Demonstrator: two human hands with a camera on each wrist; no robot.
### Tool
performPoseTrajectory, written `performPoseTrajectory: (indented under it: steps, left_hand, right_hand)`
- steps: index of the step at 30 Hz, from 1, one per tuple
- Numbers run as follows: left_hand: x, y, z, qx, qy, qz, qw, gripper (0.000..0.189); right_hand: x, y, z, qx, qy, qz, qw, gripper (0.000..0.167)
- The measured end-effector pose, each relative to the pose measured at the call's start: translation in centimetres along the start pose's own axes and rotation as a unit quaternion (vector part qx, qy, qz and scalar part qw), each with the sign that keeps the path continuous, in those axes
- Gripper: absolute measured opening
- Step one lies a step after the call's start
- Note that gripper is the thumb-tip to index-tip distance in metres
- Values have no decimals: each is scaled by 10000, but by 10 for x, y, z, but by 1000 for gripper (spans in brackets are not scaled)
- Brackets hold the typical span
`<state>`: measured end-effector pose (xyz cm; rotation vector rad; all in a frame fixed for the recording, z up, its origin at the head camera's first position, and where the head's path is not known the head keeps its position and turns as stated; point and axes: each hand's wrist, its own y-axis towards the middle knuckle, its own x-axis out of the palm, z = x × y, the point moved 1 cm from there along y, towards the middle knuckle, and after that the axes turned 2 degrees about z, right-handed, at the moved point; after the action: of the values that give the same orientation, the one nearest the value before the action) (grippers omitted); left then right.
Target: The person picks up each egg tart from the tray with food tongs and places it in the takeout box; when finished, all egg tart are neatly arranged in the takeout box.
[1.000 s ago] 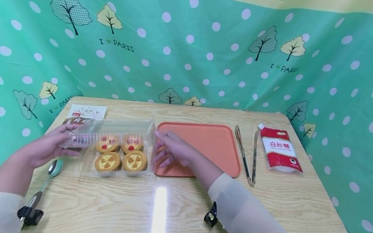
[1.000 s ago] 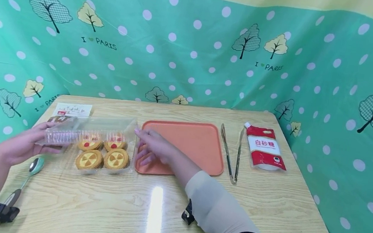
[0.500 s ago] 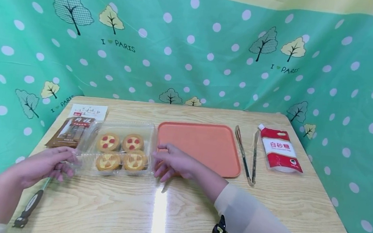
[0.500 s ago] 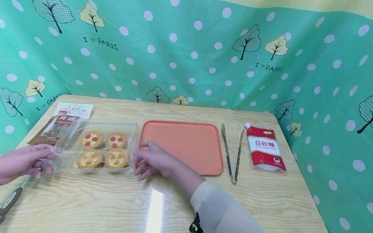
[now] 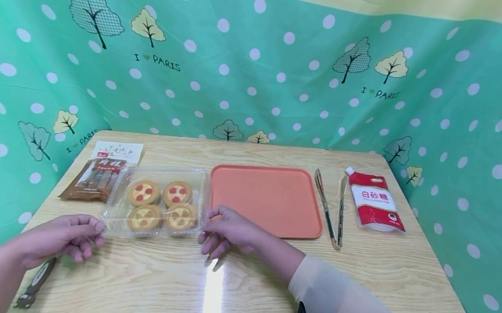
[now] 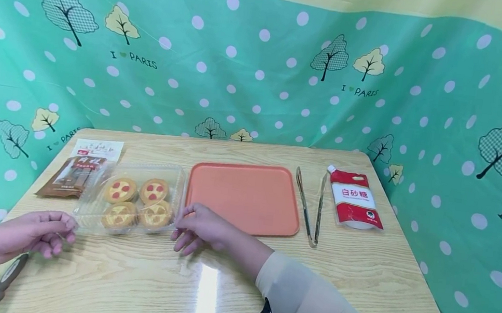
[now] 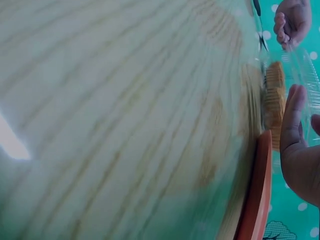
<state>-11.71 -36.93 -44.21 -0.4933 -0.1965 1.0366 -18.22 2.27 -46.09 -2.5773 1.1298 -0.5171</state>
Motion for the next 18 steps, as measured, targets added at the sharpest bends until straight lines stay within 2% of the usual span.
performPoseTrajectory:
  steps: [4, 10, 18]
  left_hand:
    - [1, 0, -1, 34, -269, -68, 9996, 28]
    - [0, 2, -3, 235, -540, -225, 9980, 22]
    - [0, 5, -5, 337, -610, -234, 9973, 20]
  right_hand:
    - [1, 0, 4, 127, -45, -49, 9999, 23]
    - [1, 1, 7, 188, -155, -229, 9994, 41]
    - [1, 3, 10, 202, -81, -309, 9993, 39]
